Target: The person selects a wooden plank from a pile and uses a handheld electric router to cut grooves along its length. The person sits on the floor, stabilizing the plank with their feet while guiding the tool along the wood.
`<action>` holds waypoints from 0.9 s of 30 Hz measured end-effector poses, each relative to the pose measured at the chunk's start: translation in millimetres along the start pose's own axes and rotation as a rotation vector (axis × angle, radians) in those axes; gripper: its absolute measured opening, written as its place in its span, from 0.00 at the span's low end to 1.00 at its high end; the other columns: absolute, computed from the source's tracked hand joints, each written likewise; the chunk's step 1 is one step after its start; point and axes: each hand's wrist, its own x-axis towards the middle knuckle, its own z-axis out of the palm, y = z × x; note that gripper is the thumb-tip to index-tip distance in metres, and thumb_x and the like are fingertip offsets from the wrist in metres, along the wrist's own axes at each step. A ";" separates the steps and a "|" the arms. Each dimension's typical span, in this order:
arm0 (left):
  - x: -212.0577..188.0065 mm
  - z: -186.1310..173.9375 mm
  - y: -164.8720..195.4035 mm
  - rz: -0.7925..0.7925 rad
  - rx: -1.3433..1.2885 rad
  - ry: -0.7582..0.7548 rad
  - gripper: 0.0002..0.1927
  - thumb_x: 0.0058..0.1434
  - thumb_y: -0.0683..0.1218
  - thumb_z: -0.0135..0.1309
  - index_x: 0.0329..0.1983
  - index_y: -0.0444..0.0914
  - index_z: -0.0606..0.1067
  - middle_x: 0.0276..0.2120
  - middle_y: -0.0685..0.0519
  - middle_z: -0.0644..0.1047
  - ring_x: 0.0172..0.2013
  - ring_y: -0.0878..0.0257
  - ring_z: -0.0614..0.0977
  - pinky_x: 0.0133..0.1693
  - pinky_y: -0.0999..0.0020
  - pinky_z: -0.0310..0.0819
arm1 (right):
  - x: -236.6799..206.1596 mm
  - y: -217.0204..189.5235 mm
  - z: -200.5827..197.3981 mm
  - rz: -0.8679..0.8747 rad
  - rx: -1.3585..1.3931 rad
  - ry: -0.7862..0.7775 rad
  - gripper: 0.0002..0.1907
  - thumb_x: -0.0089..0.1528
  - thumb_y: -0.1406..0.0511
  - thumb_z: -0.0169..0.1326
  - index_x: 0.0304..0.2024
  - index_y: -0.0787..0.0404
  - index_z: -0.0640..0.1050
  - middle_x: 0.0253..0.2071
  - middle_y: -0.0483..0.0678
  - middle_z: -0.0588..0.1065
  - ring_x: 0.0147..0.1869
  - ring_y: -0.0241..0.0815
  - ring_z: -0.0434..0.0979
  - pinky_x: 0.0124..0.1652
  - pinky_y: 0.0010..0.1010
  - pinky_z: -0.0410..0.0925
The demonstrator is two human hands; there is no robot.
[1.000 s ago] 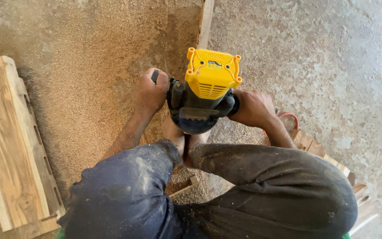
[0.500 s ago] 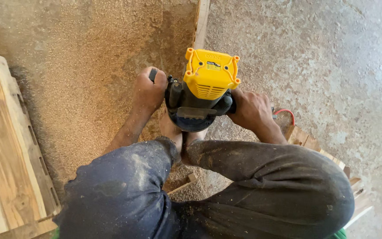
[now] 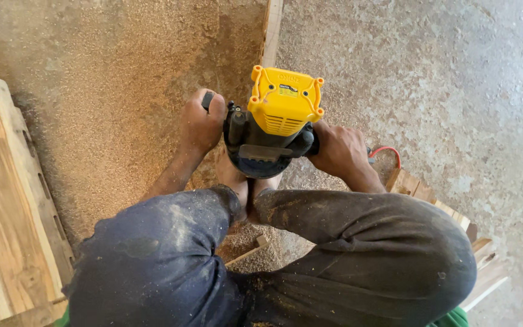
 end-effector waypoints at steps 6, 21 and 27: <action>-3.0 -0.2 -1.5 0.077 -0.014 0.028 0.14 0.66 0.50 0.49 0.38 0.34 0.77 0.30 0.43 0.80 0.32 0.51 0.83 0.36 0.57 0.76 | -0.9 -0.9 0.7 0.047 -0.016 -0.038 0.17 0.60 0.52 0.57 0.45 0.52 0.76 0.24 0.52 0.78 0.28 0.56 0.80 0.31 0.51 0.69; -8.1 -4.4 4.0 0.089 -0.034 0.000 0.13 0.67 0.49 0.49 0.39 0.34 0.76 0.32 0.43 0.80 0.34 0.51 0.83 0.38 0.57 0.76 | -8.9 -2.0 7.4 0.044 0.018 0.022 0.15 0.61 0.55 0.56 0.45 0.55 0.74 0.25 0.53 0.77 0.28 0.58 0.79 0.32 0.51 0.69; -7.2 -2.2 6.2 0.121 -0.022 0.024 0.13 0.66 0.49 0.50 0.39 0.34 0.77 0.31 0.42 0.80 0.34 0.50 0.83 0.37 0.56 0.76 | -11.1 -0.1 10.8 0.059 0.013 0.011 0.15 0.61 0.54 0.56 0.44 0.55 0.73 0.24 0.54 0.77 0.29 0.59 0.79 0.33 0.52 0.69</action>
